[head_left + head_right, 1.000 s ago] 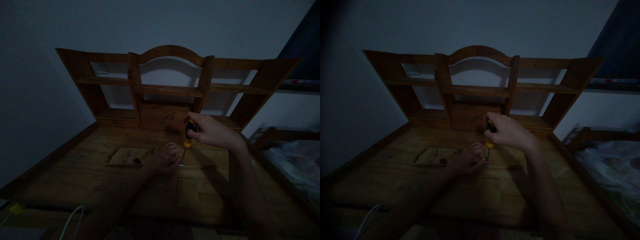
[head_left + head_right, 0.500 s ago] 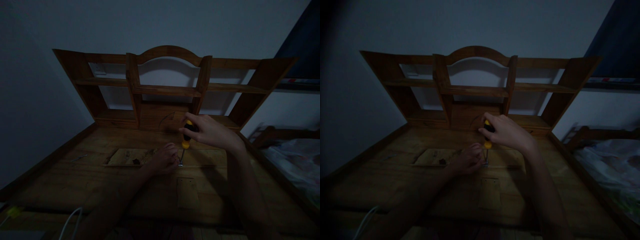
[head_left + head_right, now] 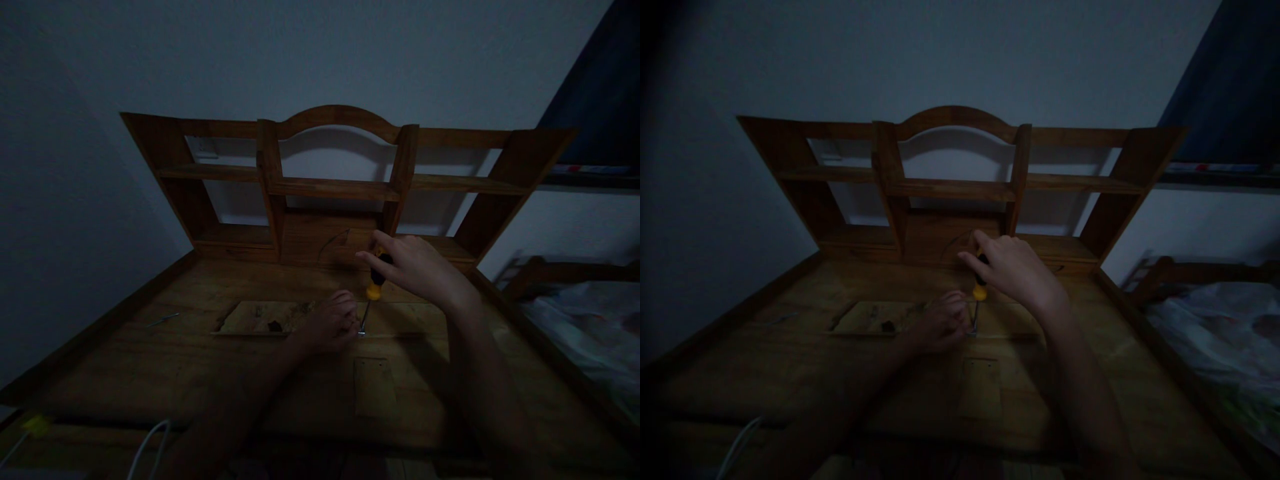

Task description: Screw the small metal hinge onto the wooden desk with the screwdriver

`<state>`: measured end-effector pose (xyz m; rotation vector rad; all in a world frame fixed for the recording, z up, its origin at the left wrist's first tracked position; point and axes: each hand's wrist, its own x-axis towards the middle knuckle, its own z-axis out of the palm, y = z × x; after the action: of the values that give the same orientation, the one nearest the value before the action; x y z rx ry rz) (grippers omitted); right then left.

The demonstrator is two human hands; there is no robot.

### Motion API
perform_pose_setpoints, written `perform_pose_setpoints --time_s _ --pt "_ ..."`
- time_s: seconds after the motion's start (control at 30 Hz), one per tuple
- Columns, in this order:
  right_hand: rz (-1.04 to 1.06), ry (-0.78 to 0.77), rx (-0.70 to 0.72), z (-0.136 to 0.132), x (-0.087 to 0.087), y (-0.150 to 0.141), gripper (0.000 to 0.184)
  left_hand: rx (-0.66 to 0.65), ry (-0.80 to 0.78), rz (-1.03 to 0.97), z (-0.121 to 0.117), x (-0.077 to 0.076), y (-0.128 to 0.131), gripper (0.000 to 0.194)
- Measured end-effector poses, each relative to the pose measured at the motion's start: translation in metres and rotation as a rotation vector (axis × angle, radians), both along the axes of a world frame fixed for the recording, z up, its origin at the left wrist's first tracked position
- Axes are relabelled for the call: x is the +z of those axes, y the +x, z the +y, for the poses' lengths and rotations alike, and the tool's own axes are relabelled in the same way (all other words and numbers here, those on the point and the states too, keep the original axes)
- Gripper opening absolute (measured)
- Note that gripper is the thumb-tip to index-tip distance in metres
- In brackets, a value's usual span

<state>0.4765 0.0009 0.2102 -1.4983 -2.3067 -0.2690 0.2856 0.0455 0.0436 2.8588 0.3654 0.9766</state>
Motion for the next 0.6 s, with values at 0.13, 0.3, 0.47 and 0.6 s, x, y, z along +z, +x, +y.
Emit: perform_pose_setpoints --time_s 0.13,0.3,0.47,0.6 --pt "0.042 -0.042 0.060 -0.001 -0.002 0.000 0.028 -0.019 -0.018 -0.010 0.001 -0.004 0.001 0.029" --pt "0.149 -0.167 0.206 -0.006 0.000 0.000 0.028 -0.003 -0.058 -0.041 0.003 -0.007 0.000 0.032" --pt "-0.022 0.060 -0.084 -0.005 -0.006 -0.012 0.049 0.029 -0.102 -0.048 0.004 -0.009 -0.002 0.022" --pt "0.041 0.031 -0.038 -0.007 -0.008 -0.013 0.042 0.049 -0.104 -0.057 0.007 -0.013 -0.003 0.020"
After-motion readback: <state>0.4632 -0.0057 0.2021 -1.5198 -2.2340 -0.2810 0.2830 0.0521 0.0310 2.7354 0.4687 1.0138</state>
